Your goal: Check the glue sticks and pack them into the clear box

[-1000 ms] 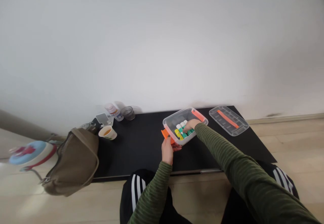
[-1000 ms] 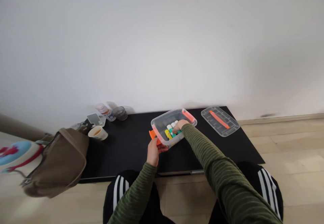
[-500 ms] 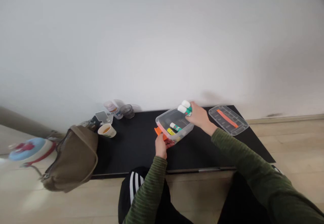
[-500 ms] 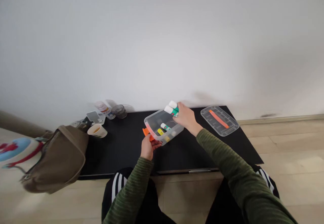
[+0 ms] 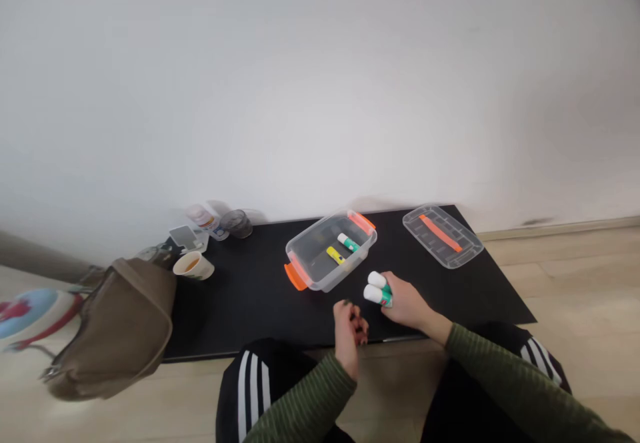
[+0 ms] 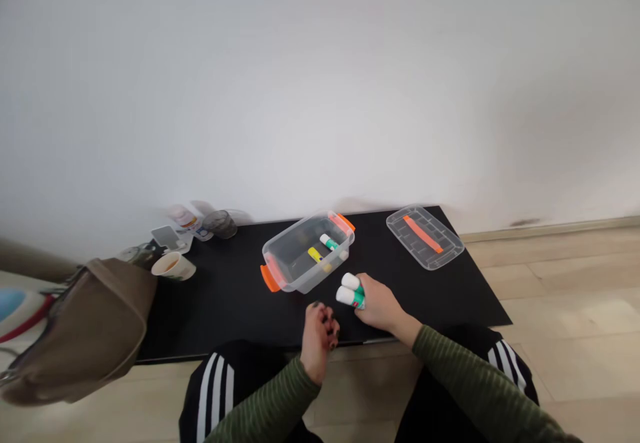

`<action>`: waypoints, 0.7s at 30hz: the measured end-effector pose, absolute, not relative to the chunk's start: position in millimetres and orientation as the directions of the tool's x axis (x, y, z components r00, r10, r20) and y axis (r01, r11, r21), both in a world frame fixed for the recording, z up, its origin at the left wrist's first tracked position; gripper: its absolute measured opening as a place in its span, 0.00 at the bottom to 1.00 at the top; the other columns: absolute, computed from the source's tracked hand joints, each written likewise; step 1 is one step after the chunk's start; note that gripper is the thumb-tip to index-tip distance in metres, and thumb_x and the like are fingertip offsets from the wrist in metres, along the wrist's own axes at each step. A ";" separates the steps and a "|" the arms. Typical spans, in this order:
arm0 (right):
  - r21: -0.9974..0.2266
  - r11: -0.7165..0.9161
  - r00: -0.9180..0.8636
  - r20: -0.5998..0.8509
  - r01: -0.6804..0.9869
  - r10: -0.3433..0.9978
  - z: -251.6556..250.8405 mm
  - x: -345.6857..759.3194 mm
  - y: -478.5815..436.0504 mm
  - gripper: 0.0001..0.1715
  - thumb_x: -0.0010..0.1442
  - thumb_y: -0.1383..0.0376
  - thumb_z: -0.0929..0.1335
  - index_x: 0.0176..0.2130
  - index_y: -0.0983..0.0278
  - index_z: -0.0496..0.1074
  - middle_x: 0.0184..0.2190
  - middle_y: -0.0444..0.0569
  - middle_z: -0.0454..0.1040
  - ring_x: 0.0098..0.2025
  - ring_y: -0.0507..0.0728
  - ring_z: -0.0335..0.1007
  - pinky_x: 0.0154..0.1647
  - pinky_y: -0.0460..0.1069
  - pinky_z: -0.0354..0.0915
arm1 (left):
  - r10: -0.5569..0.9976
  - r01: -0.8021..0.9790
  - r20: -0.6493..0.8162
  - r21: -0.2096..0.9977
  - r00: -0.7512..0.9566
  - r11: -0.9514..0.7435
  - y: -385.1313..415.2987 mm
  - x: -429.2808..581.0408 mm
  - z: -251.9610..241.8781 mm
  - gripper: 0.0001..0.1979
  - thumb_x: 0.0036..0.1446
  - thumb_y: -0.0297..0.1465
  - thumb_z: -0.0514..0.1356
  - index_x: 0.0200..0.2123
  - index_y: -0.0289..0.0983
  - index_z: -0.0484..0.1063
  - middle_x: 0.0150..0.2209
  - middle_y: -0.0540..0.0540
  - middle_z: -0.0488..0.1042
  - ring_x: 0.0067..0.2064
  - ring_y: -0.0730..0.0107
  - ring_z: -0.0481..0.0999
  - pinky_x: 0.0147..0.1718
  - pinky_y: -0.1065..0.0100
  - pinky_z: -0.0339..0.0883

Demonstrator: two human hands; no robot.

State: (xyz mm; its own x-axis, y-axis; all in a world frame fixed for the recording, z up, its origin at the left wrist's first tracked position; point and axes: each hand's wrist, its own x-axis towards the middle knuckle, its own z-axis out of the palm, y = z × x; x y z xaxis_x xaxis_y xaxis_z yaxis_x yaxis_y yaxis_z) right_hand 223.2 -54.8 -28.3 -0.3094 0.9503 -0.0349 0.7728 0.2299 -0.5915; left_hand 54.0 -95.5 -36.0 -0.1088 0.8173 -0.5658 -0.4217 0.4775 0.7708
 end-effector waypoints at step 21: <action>-0.250 0.023 -0.061 -0.147 0.968 0.987 -30.2 262.6 -41.0 0.19 0.55 0.66 0.67 0.48 0.63 0.63 0.43 0.53 0.72 0.40 0.59 0.70 0.34 0.48 0.53 | 1.000 0.735 -0.020 0.677 -0.004 0.016 -52.9 53.1 -25.4 0.16 0.68 0.43 0.42 0.42 0.40 0.64 0.27 0.51 0.71 0.29 0.68 0.73 0.30 0.71 0.60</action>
